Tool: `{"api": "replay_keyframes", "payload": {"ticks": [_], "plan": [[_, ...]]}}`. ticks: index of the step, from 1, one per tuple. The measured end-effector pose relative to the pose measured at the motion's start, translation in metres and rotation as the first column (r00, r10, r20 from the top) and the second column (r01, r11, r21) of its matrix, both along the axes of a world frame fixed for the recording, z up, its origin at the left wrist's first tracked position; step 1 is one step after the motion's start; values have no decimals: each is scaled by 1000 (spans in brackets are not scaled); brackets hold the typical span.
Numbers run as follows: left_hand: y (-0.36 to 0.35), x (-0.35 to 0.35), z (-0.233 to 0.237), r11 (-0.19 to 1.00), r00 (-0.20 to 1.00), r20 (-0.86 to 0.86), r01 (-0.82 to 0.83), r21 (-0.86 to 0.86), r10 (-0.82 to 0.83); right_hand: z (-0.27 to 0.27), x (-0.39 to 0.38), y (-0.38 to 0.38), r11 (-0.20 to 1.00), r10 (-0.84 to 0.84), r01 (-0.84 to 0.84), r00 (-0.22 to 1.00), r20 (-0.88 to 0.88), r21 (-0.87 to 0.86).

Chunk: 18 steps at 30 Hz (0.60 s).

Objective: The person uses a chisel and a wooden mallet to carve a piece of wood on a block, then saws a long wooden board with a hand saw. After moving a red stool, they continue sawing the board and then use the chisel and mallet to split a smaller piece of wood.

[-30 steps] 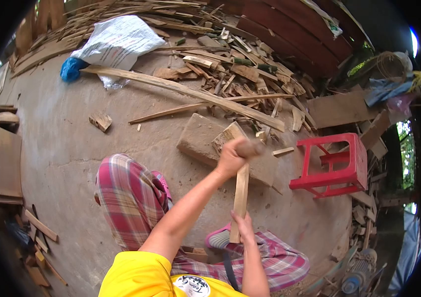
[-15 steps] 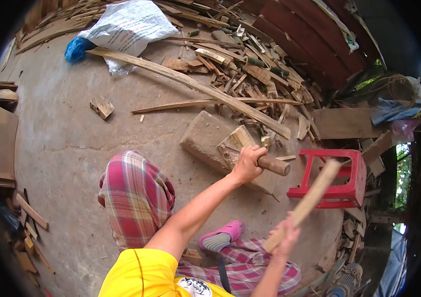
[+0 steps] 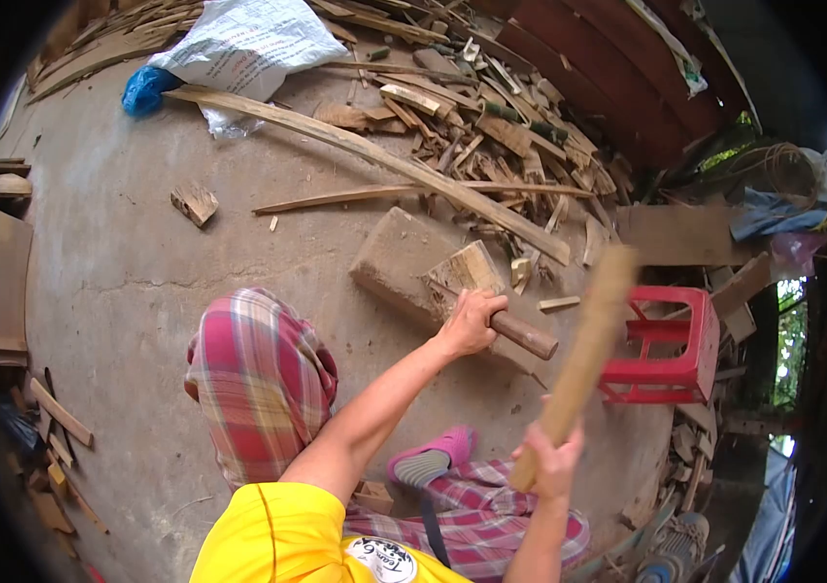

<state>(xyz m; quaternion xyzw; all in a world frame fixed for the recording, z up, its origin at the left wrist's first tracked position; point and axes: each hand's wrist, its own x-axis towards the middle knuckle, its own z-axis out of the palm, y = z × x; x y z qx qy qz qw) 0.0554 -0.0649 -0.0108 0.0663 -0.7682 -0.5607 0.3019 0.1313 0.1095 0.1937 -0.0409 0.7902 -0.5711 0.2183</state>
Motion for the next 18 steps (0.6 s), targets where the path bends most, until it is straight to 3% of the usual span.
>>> {"api": "replay_keyframes", "payload": {"ticks": [1, 3, 6, 11, 13, 18], "plan": [[0, 1, 3, 996, 1000, -20, 1, -84, -3, 7, 0, 1, 1000, -8, 8, 1000, 2, 2], [3, 3, 18, 997, 998, -45, 29, -76, -32, 17, -5, 3, 968, -70, 16, 976, -207, -250], [3, -1, 36, 999, 994, -98, 35, -33, -38, 25, -4, 5, 932, -128, 9, 943, -305, -363], [-3, -9, 29, 998, 982, -181, -45, 42, 52, 21, -2, 12, 949, -168, 83, 949, -265, -304], [-4, -10, 21, 987, 988, -156, 4, 162, 22, 24, -3, 14, 958, -162, 91, 954, -251, -272], [-8, -11, 22, 989, 989, -135, -41, 141, 60, 60, -12, 15, 896, -207, -43, 839, -504, -441]]}}
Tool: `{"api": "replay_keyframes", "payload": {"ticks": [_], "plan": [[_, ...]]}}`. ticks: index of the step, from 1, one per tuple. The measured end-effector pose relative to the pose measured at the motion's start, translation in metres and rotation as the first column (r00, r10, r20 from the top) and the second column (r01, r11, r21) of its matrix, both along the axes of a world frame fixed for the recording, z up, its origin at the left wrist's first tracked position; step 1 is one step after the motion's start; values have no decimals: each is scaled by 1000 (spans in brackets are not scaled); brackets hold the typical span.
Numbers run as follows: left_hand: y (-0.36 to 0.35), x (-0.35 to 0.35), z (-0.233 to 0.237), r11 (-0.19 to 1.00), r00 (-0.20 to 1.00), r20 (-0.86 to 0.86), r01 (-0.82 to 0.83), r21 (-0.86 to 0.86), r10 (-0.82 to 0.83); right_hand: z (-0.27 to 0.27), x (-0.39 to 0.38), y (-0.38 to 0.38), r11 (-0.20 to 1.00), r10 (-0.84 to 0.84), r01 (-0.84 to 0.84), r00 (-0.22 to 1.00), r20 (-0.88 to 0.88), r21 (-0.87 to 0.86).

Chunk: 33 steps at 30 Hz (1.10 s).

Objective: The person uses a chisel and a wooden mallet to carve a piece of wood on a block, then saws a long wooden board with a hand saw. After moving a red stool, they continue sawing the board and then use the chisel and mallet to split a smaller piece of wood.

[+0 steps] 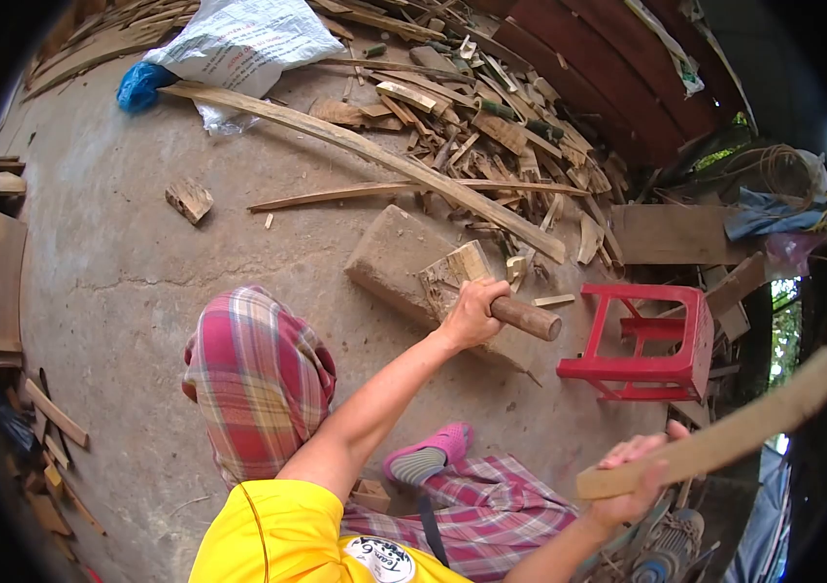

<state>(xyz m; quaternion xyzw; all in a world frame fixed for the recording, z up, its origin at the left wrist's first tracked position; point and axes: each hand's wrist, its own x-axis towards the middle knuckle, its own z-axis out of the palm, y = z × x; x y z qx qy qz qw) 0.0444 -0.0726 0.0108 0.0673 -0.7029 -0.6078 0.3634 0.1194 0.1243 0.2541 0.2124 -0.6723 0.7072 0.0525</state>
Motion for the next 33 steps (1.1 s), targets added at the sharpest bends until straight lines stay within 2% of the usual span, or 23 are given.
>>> {"api": "replay_keyframes", "payload": {"ticks": [1, 2, 4, 8, 10, 11, 12, 13, 14, 15, 17, 18, 19, 22, 23, 25, 26, 27, 29, 30, 32, 33], "plan": [[-2, 1, 5, 1000, 1000, -4, -29, -4, 29, 7, 0, -2, 996, 0, -10, 995, -104, -94], [-4, 1, 8, 1000, 1000, -1, -30, -3, 30, 14, 0, -5, 996, 1, -11, 995, -102, -93], [-7, -1, 10, 998, 998, -4, -64, 17, 64, 25, 1, -10, 997, -10, -8, 978, -210, -82], [-13, -1, 5, 996, 998, -5, -59, 62, 59, 23, -3, -13, 998, -17, 2, 975, -223, -64], [-14, -2, 5, 994, 999, -2, -45, 97, 46, -4, -7, -18, 985, -106, 79, 979, -177, -153], [-15, -1, 5, 994, 999, -1, -45, 95, 45, -39, -20, 0, 980, 26, 34, 956, -293, 197], [-15, 1, 6, 994, 999, 19, -29, 109, 27, -70, -32, 17, 851, 186, 32, 915, -357, 525], [-14, 1, 9, 992, 999, 34, -14, 124, 10, -82, -22, 2, 793, 109, -134, 991, 77, 594], [-13, 2, 8, 992, 1000, 26, -9, 122, 6, -90, -10, -14, 752, -15, -313, 871, 491, 580], [-15, 3, 8, 996, 1000, 25, -21, 82, 19, -88, -11, -12, 757, -16, -304, 876, 482, 578], [-16, 3, 5, 997, 998, 36, -59, 55, 57, -81, -16, -2, 840, -100, -210, 846, 523, 500], [-14, 6, 12, 996, 995, 29, -91, -20, 91, -79, -16, -2, 902, -85, -155, 851, 519, 403], [-13, 5, 18, 987, 992, 12, -122, -101, 124, -74, -14, -4, 904, -90, -150, 849, 521, 401], [-6, 1, 16, 993, 1000, -10, -30, -114, 29, -60, -11, -12, 991, -50, 20, 972, 229, 130], [-5, 2, 14, 993, 1000, -9, -30, -116, 30, -67, -9, -14, 992, -49, 19, 972, 230, 128], [-4, 5, 14, 990, 999, 4, -31, -135, 32, -99, -6, -17, 966, -189, 192, 981, -34, 175], [-3, 5, 13, 990, 1000, -2, -30, -139, 29, -123, 1, -10, 961, -66, 50, 997, 48, 271], [-4, 5, 12, 994, 1000, -2, -15, -109, 15, -120, 8, -4, 963, -67, 54, 997, 39, 264], [-11, -1, 9, 996, 1000, -11, -7, -91, 6, -117, 12, 1, 770, -40, -223, 918, 394, 598], [-12, 1, 7, 997, 1000, -6, -8, -81, 8, -106, 9, -1, 764, -31, -235, 917, 398, 601], [-7, 7, 4, 997, 1000, 19, 23, -69, -21, -69, 9, 0, 869, -154, -74, 899, 409, 490], [-7, 8, 6, 997, 999, 20, 27, -69, -25, -55, 7, -4, 927, -123, 2, 947, 298, 375]]}}
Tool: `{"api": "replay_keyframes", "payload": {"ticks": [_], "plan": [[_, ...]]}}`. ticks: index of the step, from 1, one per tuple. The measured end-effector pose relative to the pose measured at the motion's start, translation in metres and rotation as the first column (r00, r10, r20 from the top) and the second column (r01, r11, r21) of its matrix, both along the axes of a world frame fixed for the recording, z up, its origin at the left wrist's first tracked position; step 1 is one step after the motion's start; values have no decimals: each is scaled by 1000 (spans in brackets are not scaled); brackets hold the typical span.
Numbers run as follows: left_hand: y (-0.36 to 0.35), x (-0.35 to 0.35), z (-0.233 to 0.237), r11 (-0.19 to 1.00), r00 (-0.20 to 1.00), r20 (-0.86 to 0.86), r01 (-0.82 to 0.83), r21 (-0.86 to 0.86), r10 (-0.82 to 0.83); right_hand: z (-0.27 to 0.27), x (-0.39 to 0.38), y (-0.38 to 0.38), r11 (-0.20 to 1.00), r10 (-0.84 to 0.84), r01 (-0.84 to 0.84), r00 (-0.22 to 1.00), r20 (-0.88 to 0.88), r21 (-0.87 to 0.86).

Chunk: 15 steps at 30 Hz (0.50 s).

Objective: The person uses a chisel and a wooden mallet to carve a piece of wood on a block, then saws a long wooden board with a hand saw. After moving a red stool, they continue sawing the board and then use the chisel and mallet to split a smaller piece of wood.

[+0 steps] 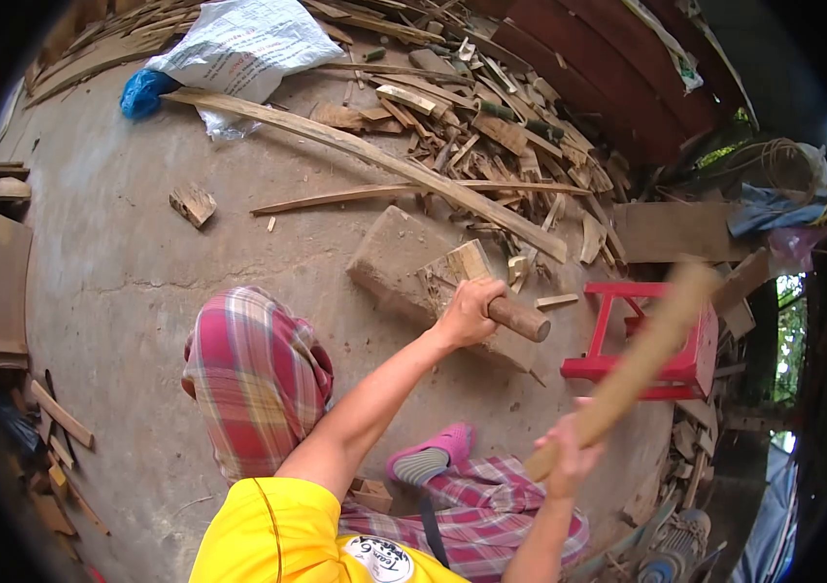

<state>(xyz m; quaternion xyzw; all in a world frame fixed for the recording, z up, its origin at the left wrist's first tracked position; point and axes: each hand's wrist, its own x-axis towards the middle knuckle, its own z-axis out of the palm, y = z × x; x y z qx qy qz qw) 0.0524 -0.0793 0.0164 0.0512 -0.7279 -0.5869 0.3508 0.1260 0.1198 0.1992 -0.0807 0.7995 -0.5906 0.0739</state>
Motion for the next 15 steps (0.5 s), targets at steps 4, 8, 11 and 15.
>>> {"api": "replay_keyframes", "payload": {"ticks": [4, 8, 11, 15], "plan": [[-4, 3, 6, 998, 999, -7, 42, 48, -42, -18, -7, -9, 930, -93, -37, 938, -333, -365], [-3, -3, -10, 996, 1000, -2, 25, -87, -25, -87, 4, 14, 941, 217, -234, 971, 98, 245], [-6, 4, -9, 999, 1000, -9, 29, 24, -29, -71, 4, 23, 989, 100, -125, 956, 277, 73], [-27, 8, -1, 972, 995, 76, 52, 228, -71, -107, -18, 1, 998, -40, 25, 960, 276, 58]]}}
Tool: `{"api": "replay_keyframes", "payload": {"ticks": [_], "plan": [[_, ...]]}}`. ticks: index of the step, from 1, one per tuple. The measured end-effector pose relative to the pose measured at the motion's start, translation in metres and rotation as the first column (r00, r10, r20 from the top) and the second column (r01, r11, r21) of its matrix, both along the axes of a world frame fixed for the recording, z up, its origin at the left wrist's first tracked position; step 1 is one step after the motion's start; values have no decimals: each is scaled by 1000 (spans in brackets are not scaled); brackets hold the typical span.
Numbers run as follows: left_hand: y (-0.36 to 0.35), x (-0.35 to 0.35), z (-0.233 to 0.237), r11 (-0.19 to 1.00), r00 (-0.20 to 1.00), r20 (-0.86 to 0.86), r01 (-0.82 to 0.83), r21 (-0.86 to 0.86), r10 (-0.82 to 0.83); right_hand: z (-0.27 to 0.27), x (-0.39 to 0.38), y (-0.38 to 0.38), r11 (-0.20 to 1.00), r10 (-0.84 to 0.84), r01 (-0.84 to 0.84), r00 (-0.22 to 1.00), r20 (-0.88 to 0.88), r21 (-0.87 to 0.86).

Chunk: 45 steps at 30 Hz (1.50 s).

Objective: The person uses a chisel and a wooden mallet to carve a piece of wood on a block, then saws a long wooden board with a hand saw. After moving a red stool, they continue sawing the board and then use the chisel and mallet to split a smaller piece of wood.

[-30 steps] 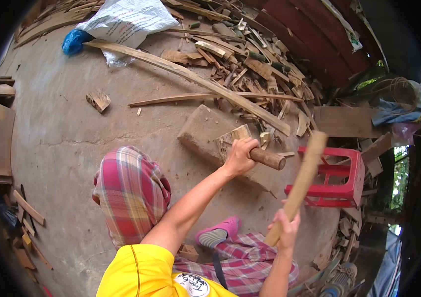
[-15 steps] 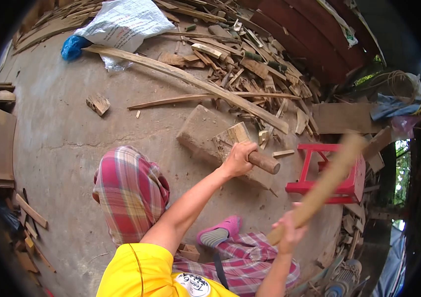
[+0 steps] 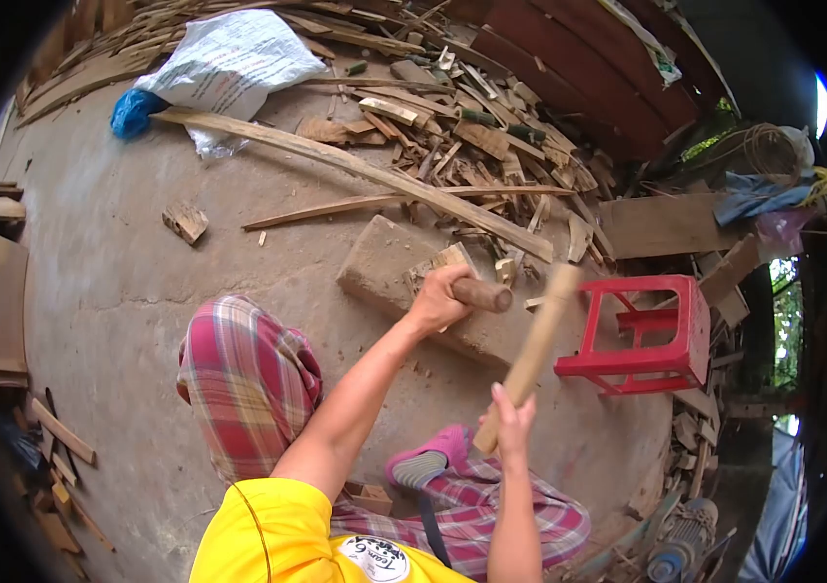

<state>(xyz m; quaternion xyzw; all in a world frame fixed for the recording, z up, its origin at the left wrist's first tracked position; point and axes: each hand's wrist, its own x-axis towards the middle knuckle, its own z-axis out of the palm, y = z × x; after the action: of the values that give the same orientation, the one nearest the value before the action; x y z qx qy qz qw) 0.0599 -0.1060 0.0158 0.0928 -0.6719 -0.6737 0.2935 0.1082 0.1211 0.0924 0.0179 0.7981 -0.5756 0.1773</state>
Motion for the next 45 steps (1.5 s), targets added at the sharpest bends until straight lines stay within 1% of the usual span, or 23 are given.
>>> {"api": "replay_keyframes", "payload": {"ticks": [1, 2, 5, 6, 7, 8, 10, 13, 14, 16, 17, 19, 21, 23, 25, 28, 31, 35, 38, 41, 42, 44, 45], "plan": [[-8, 1, 0, 995, 996, 66, 47, 88, -52, -8, -6, -10, 997, 37, -37, 999, -9, 74], [-16, -1, 0, 986, 1000, 20, -1, 166, -2, -20, -9, -19, 983, 94, -95, 995, 18, 154], [-40, 5, 3, 890, 978, -127, -90, 446, 163, -76, -11, -30, 762, 357, -309, 933, 29, 569], [-55, 9, -12, 883, 954, 3, -278, 377, 300, -91, -7, -30, 767, 355, -310, 934, 31, 562], [-69, 9, -4, 730, 843, -110, -383, 566, 527, -101, 0, -29, 746, 365, -259, 930, -50, 614], [-80, 18, 2, 483, 732, 87, -528, 698, 675, -110, 5, -28, 724, 375, -201, 918, -131, 660], [-114, 34, -25, 386, 584, 58, -604, 697, 810, -110, 15, -31, 745, 338, -190, 934, -116, 640], [-115, 38, -22, 469, 709, -61, -397, 789, 703, -96, 31, -35, 790, 256, -196, 966, -22, 581], [-107, 34, -19, 509, 742, -54, -403, 760, 668, -93, 37, -35, 818, 209, -208, 976, 59, 537], [-86, 30, -5, 600, 818, -16, -408, 688, 575, -106, 49, -28, 838, 212, -196, 977, 28, 510], [-76, 28, -3, 698, 849, -34, -409, 588, 527, -111, 54, -22, 859, 213, -184, 977, -6, 478], [-53, 20, 1, 779, 886, -21, -396, 486, 463, -103, 61, -18, 893, 200, -186, 980, 9, 409], [-29, 11, 8, 860, 934, -88, -278, 427, 346, -88, 68, -17, 921, 196, -193, 980, 26, 339], [-16, 12, 16, 957, 945, -154, -279, 82, 289, -70, 73, -13, 985, 18, -56, 976, 219, 165], [-12, 10, 16, 981, 978, -143, -166, -101, 151, -63, 73, 0, 991, 4, -34, 976, 219, 132], [-9, 3, 10, 973, 985, -150, -118, -200, 89, -43, 68, 13, 996, -53, 34, 970, 236, 84], [-9, -1, 8, 976, 986, -155, -96, -198, 65, -21, 59, 24, 995, -92, 80, 966, 241, 58], [-14, 0, 17, 980, 992, -121, -51, -190, 28, 31, 37, 21, 986, -137, 130, 989, 60, 104], [-18, -2, 15, 986, 993, -110, -61, -156, 44, 96, 23, 3, 986, -163, 147, 958, -234, -83], [-18, -4, 12, 987, 988, -142, -86, -138, 66, 151, 21, -24, 966, -171, 20, 798, -578, -259], [-18, -4, 12, 986, 988, -140, -90, -142, 70, 161, 21, -32, 965, -169, 16, 800, -575, -262], [-19, -1, 12, 990, 987, -150, -74, -122, 55, 173, 27, -47, 928, -240, -67, 642, -728, -365], [-21, 1, 13, 988, 987, -147, -87, -127, 68, 173, 30, -52, 926, -235, -78, 648, -724, -370]]}}
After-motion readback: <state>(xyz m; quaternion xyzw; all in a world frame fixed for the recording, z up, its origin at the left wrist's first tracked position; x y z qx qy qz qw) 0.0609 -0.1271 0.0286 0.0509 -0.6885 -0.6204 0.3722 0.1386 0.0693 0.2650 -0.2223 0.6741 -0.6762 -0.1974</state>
